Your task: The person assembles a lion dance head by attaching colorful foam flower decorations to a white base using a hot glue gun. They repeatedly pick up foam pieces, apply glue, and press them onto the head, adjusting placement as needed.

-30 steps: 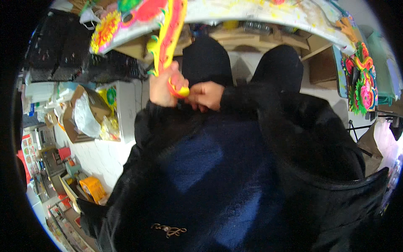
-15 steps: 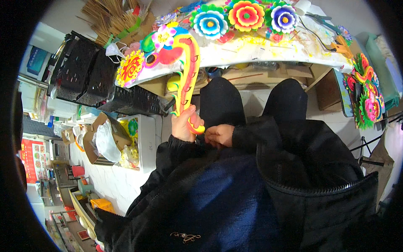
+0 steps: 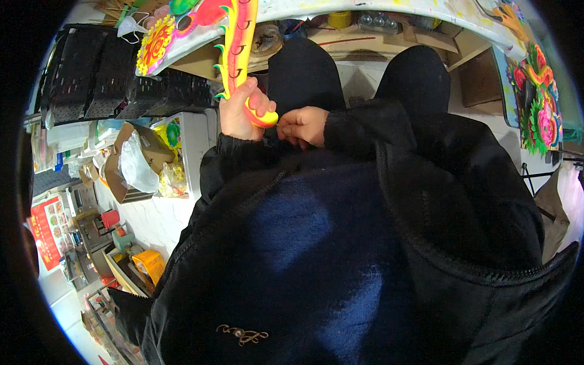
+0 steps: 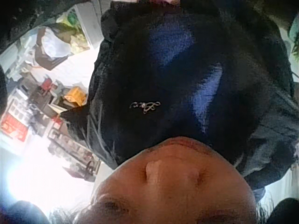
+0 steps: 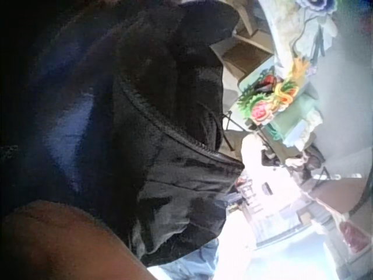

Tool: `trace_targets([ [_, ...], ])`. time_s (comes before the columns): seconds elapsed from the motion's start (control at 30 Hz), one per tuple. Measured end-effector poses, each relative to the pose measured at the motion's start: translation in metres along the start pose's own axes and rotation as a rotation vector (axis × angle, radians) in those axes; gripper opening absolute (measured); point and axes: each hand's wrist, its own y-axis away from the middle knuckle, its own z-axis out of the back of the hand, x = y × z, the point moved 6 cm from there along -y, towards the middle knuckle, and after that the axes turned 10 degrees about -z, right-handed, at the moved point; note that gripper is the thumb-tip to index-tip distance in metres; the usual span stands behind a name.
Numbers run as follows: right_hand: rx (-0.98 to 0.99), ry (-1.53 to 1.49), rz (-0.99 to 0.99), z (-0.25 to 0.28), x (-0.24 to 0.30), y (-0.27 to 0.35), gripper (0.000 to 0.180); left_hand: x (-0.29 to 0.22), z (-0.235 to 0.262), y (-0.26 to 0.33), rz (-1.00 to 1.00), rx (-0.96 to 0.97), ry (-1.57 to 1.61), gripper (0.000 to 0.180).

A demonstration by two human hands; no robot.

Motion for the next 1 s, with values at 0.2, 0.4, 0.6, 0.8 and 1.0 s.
trace_targets([
  [0.2, -0.005, -0.054, -0.043, 0.003, -0.010, 0.001, 0.019, 0.008, 0.004, -0.001, 0.023, 0.000, 0.018, 0.008],
  [0.4, -0.136, 0.434, 0.409, -0.001, 0.012, -0.004, 0.021, 0.011, 0.007, -0.008, 0.108, 0.043, 0.067, 0.010],
  [0.6, 0.016, 0.060, 0.153, 0.002, 0.027, -0.004, 0.023, -0.028, -0.014, -0.005, -0.173, 0.117, -0.026, 0.020],
  [0.8, -0.200, 0.296, 0.423, 0.053, 0.060, 0.033, 0.027, -0.078, -0.004, -0.023, -0.351, 0.033, -0.010, 0.040],
  [1.0, -0.602, -0.016, 0.292, 0.178, 0.038, 0.132, 0.024, -0.167, 0.020, -0.045, -0.607, 0.207, 0.062, 0.036],
])
